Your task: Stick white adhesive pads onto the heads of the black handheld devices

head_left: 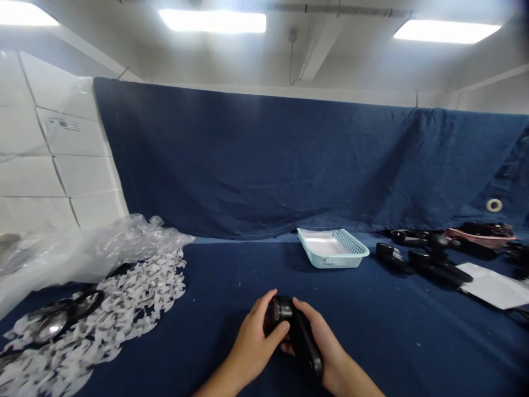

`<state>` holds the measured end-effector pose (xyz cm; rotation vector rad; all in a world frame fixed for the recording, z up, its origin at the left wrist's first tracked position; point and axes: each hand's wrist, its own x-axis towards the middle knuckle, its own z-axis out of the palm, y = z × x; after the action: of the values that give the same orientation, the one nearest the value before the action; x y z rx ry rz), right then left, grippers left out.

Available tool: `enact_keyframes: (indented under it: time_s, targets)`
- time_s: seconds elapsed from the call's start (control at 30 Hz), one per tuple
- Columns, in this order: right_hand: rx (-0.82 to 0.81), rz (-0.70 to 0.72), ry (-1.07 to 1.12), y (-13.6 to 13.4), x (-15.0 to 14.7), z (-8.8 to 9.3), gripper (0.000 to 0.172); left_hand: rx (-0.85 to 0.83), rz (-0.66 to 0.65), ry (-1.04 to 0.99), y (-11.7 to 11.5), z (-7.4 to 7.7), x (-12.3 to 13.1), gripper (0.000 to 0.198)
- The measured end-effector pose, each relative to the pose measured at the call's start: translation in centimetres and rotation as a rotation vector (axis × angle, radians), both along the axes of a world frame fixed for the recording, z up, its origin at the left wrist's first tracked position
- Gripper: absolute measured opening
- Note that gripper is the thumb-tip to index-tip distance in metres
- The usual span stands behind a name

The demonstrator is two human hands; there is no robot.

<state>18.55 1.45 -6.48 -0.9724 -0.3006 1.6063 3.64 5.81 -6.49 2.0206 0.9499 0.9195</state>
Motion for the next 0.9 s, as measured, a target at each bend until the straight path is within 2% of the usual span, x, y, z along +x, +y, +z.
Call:
enact_keyframes:
  time_s: [0.27, 0.53, 0.9]
  targets:
    - [0.011, -0.020, 0.062, 0.25, 0.59, -0.13, 0.035, -0.038, 0.005, 0.004, 0.35, -0.29, 0.07, 0.061]
    - [0.000, 0.004, 0.050, 0.03, 0.32, 0.13, 0.037, -0.145, -0.025, -0.109, 0.73, -0.82, 0.13, 0.060]
    - [-0.011, -0.013, 0.021, 0.04, 0.39, -0.19, 0.039, -0.133, -0.013, -0.079, 0.50, -0.46, 0.03, 0.058]
